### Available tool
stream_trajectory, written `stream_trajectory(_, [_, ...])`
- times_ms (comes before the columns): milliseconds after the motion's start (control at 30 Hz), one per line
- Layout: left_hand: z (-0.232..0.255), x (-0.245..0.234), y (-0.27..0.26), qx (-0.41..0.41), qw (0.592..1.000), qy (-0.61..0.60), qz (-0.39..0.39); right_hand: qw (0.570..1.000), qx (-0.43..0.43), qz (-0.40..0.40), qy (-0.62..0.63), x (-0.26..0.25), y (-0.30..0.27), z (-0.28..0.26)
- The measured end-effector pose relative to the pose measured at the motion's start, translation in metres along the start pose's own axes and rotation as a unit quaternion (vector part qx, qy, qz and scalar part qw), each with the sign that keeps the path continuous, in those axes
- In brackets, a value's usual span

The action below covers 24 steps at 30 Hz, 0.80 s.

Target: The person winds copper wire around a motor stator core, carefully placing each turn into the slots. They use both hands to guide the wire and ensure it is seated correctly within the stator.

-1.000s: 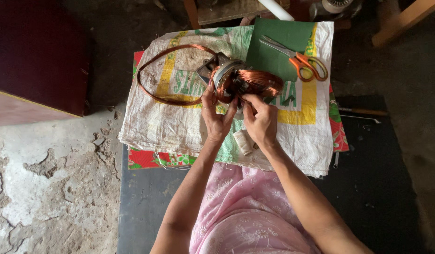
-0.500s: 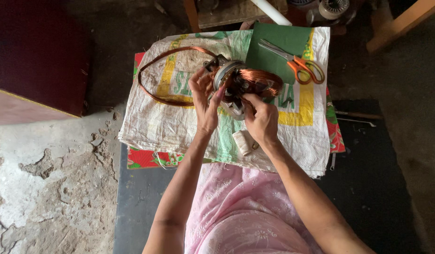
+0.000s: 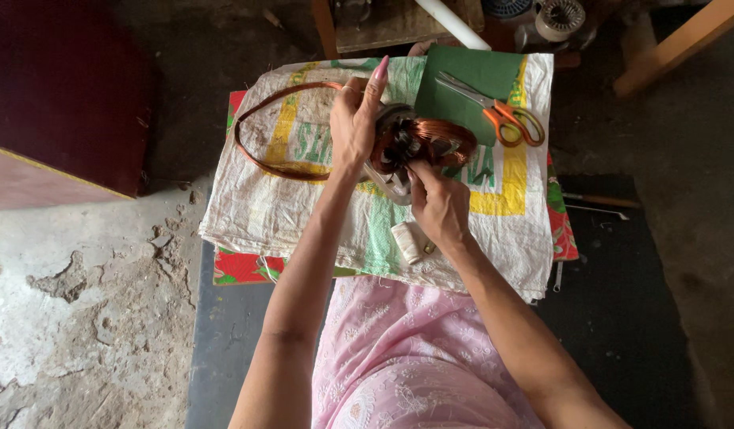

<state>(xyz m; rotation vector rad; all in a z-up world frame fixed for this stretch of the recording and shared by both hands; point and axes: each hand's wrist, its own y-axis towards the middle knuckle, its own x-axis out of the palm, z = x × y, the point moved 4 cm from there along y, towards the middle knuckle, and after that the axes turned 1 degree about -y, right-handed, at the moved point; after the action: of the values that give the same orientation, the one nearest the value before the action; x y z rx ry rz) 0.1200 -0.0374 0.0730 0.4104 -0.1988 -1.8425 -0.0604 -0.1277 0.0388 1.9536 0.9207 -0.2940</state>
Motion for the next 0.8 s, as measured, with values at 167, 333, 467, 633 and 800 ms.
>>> stream_trajectory(167, [0.039, 0.002, -0.014, -0.059, 0.984, 0.166, -0.015, 1.0, 0.011, -0.009, -0.02, 0.001, -0.001, -0.002])
stream_trajectory(333, [0.067, 0.006, -0.023, 0.095, 0.968, 0.232, -0.017, 0.999, 0.024, -0.023, -0.022, 0.004, -0.001, 0.001])
stream_trajectory(467, [0.06, 0.006, -0.03, 0.159, 0.954, 0.219, -0.127, 1.0, 0.007, -0.019, -0.017, 0.002, -0.003, 0.006])
stream_trajectory(633, [0.055, -0.004, -0.024, 0.169, 0.941, 0.151, -0.253, 0.999, 0.022, -0.037, -0.011, 0.006, -0.002, 0.01])
stream_trajectory(800, [0.067, -0.012, -0.014, 0.249, 0.899, 0.267, -0.241, 0.997, 0.054, -0.048, -0.008, 0.005, -0.003, 0.012])
